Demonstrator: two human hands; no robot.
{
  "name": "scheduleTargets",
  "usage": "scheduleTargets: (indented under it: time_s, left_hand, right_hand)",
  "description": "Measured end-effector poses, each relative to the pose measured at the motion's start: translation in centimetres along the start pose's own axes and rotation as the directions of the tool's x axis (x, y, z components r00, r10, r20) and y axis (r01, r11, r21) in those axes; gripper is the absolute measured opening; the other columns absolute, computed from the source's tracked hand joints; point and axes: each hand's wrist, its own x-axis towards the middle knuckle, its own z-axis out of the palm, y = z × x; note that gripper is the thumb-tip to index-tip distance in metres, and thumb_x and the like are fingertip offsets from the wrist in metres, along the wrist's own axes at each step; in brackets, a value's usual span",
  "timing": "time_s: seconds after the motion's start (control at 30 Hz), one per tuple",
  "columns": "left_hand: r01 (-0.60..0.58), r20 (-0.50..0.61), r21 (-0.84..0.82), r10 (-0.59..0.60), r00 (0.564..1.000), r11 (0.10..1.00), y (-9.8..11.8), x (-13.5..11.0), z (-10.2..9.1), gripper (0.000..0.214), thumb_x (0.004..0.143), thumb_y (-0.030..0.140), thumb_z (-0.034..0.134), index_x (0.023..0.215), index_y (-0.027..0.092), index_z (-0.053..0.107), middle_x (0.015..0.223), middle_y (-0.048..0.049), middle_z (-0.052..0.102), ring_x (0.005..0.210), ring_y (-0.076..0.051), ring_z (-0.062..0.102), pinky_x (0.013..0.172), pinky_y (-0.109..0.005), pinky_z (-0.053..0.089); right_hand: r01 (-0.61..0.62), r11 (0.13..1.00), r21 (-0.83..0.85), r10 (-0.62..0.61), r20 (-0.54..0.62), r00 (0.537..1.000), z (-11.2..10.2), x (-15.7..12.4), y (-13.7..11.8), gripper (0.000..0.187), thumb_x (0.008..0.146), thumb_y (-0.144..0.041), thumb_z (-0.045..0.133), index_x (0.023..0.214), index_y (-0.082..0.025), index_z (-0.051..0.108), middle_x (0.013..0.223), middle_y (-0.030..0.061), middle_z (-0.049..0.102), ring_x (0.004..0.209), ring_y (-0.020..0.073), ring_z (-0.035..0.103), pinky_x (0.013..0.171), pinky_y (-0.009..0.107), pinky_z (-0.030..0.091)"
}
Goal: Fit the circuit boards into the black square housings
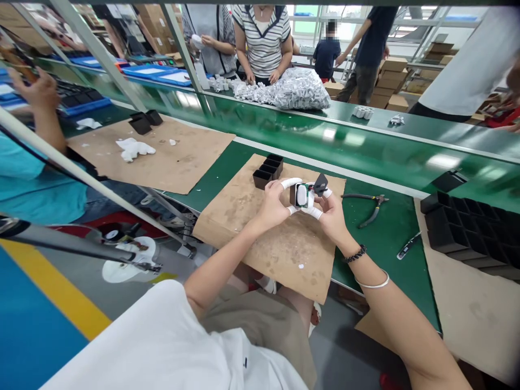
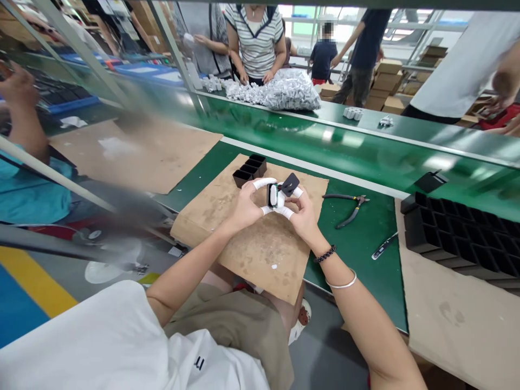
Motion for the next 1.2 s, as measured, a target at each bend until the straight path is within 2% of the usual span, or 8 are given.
scheduleTargets:
  time_s: [0.17, 0.4, 0.77, 1.0, 1.2]
  left_hand:
    - [0.020, 0.007, -0.092, -0.020, 1.000, 0.996, -0.2, 0.0, 0.0, 0.064, 0.062, 0.013, 0.084, 0.123, 0.021, 0.068, 0.130, -0.0106, 0.071, 0.123, -0.032, 0.064, 0.111, -0.050, 0.045]
    - [0.079, 0.028, -0.154, -0.076, 0.997, 0.985, -0.5, -0.1, 0.0, 0.066, 0.059, 0.016, 0.087, 0.122, 0.020, 0.069, 0.132, -0.0120, 0.070, 0.124, -0.033, 0.064, 0.111, -0.050, 0.048]
    - [0.111, 0.069, -0.187, -0.100, 0.993, 0.976, -0.7, -0.3, 0.0, 0.065, 0.060, 0.020, 0.088, 0.121, 0.018, 0.068, 0.129, -0.0117, 0.072, 0.119, -0.032, 0.068, 0.109, -0.050, 0.050]
    - [0.091, 0.036, -0.181, -0.085, 0.996, 0.979, -0.8, -0.4, 0.4, 0.061, 0.063, 0.019, 0.086, 0.121, 0.018, 0.067, 0.127, -0.0114, 0.072, 0.120, -0.031, 0.067, 0.108, -0.048, 0.051]
    - [0.088, 0.020, -0.173, -0.086, 0.996, 0.981, -1.2, -0.7, 0.4, 0.062, 0.064, 0.024, 0.088, 0.122, 0.019, 0.068, 0.128, -0.0126, 0.071, 0.121, -0.032, 0.066, 0.110, -0.050, 0.050]
  right_hand:
    - [0.031, 0.999, -0.017, -0.031, -0.002, 1.000, -0.1, 0.1, 0.1, 0.057, 0.070, -0.049, 0.088, 0.119, -0.030, 0.067, 0.130, 0.0072, 0.061, 0.117, 0.0295, 0.062, 0.096, 0.047, 0.058]
    - [0.005, 0.999, -0.053, -0.005, 0.003, 1.000, -0.1, 0.1, 0.3, 0.058, 0.070, -0.050, 0.087, 0.120, -0.030, 0.066, 0.132, 0.0072, 0.058, 0.114, 0.0279, 0.063, 0.096, 0.045, 0.058]
    - [-0.108, 0.993, -0.045, 0.109, 0.026, 0.994, 0.0, -0.1, 0.1, 0.063, 0.067, -0.049, 0.088, 0.122, -0.028, 0.065, 0.128, 0.0073, 0.062, 0.095, 0.0232, 0.067, 0.091, 0.047, 0.060]
    - [-0.092, 0.994, -0.060, 0.092, 0.005, 0.996, 0.2, -0.1, -0.2, 0.057, 0.070, -0.048, 0.086, 0.118, -0.026, 0.066, 0.119, 0.0077, 0.066, 0.106, 0.0273, 0.065, 0.093, 0.047, 0.058]
    - [-0.050, 0.993, -0.104, 0.051, 0.011, 0.999, 0.3, -0.1, 0.1, 0.056, 0.071, -0.051, 0.084, 0.119, -0.027, 0.067, 0.120, 0.0080, 0.066, 0.103, 0.0271, 0.065, 0.090, 0.047, 0.057]
